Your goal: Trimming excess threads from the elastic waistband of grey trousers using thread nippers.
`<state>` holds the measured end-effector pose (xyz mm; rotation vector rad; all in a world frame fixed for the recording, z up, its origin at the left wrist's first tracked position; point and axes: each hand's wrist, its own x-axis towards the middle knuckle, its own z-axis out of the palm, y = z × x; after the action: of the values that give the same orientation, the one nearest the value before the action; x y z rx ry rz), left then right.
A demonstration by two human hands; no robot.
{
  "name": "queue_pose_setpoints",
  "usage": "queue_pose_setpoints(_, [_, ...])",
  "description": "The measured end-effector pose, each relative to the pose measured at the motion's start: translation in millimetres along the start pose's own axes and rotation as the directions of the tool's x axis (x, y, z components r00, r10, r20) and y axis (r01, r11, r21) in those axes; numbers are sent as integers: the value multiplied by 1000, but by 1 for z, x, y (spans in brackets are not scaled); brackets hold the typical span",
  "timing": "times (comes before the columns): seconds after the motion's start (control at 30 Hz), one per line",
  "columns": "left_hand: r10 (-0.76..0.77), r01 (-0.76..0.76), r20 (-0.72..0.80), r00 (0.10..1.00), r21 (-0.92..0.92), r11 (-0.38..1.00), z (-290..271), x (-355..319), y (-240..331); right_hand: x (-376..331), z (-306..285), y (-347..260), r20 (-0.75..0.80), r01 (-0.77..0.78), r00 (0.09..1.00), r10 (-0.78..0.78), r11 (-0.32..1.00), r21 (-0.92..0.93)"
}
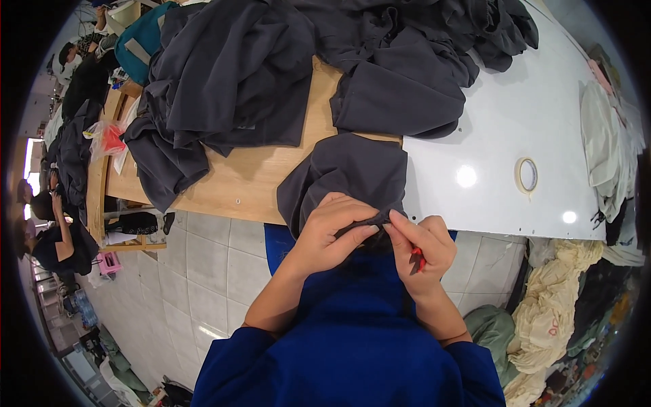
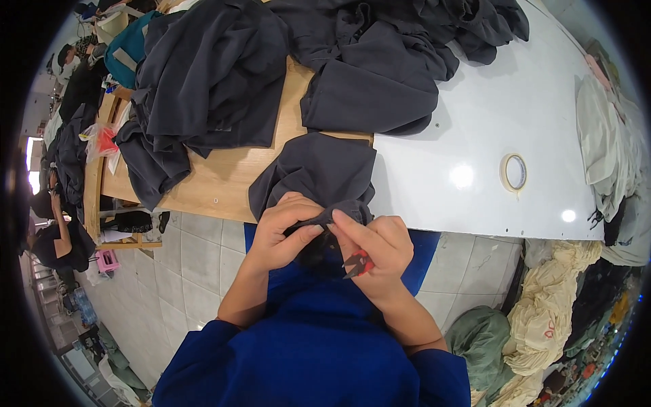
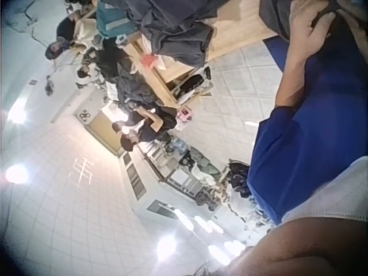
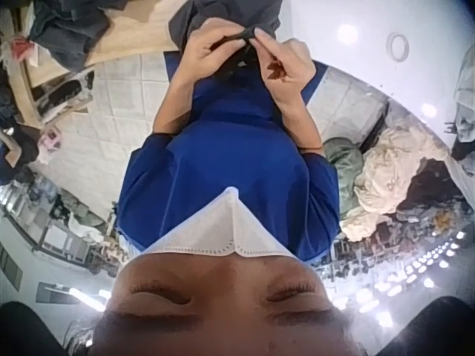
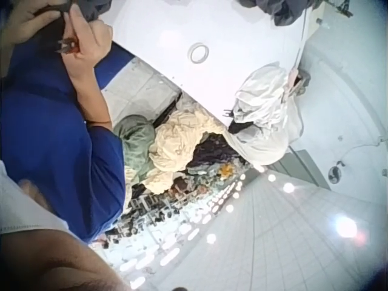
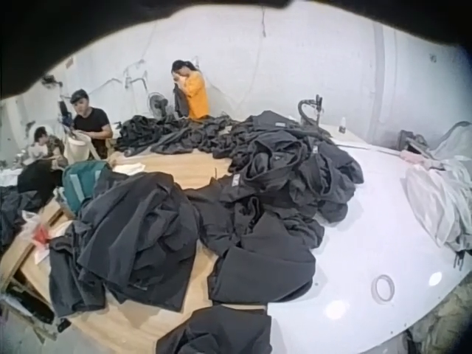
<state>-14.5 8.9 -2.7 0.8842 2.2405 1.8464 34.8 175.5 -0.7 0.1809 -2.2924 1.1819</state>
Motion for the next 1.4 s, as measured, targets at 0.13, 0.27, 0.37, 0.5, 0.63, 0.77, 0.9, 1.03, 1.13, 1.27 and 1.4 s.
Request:
queue_pose_setpoints(0.13, [-9,-27,-147,989,-242,970,14,-3,-6,1,1,-4,-74,166,984,-164,986,23])
queue_pose_setpoints(0.27, [20,-36,-132,991,-117,992,6,1,-6,-3,0,-10,-36,206,978,-205,978,28])
queue_pose_setpoints(0.37, [13,-25,-181,983,-65,998,3,1,-7,-4,-8,-19,141,190,967,-212,970,154])
queue_pose_setpoints(0.5, [12,-28,-205,979,-77,997,-2,0,-9,0,-23,-19,556,122,761,-335,915,385])
queue_pose_setpoints(0.63, [5,-22,-141,990,-120,992,-4,-4,-5,-10,-38,2,497,-403,863,87,711,576])
queue_pose_setpoints(0.77, [-51,32,-78,996,-230,973,-3,-6,-6,5,-35,4,275,-377,925,263,729,571])
queue_pose_setpoints(0.9, [-102,85,-45,994,-288,954,-4,-8,-5,27,-34,10,230,25,971,-60,988,152])
queue_pose_setpoints(1.03, [-141,142,29,990,-365,920,-5,-10,-7,27,-26,10,179,108,977,-119,992,69])
queue_pose_setpoints(1.13, [-112,123,52,992,-355,927,-4,-10,-8,27,-24,8,149,79,985,-91,993,87])
queue_pose_setpoints(1.27, [-129,139,52,990,-396,908,-4,-9,-7,28,-24,6,157,98,981,-110,992,79])
queue_pose_setpoints(1.4, [-147,155,50,988,-411,898,-4,-11,-8,28,-23,6,146,99,983,-108,993,72])
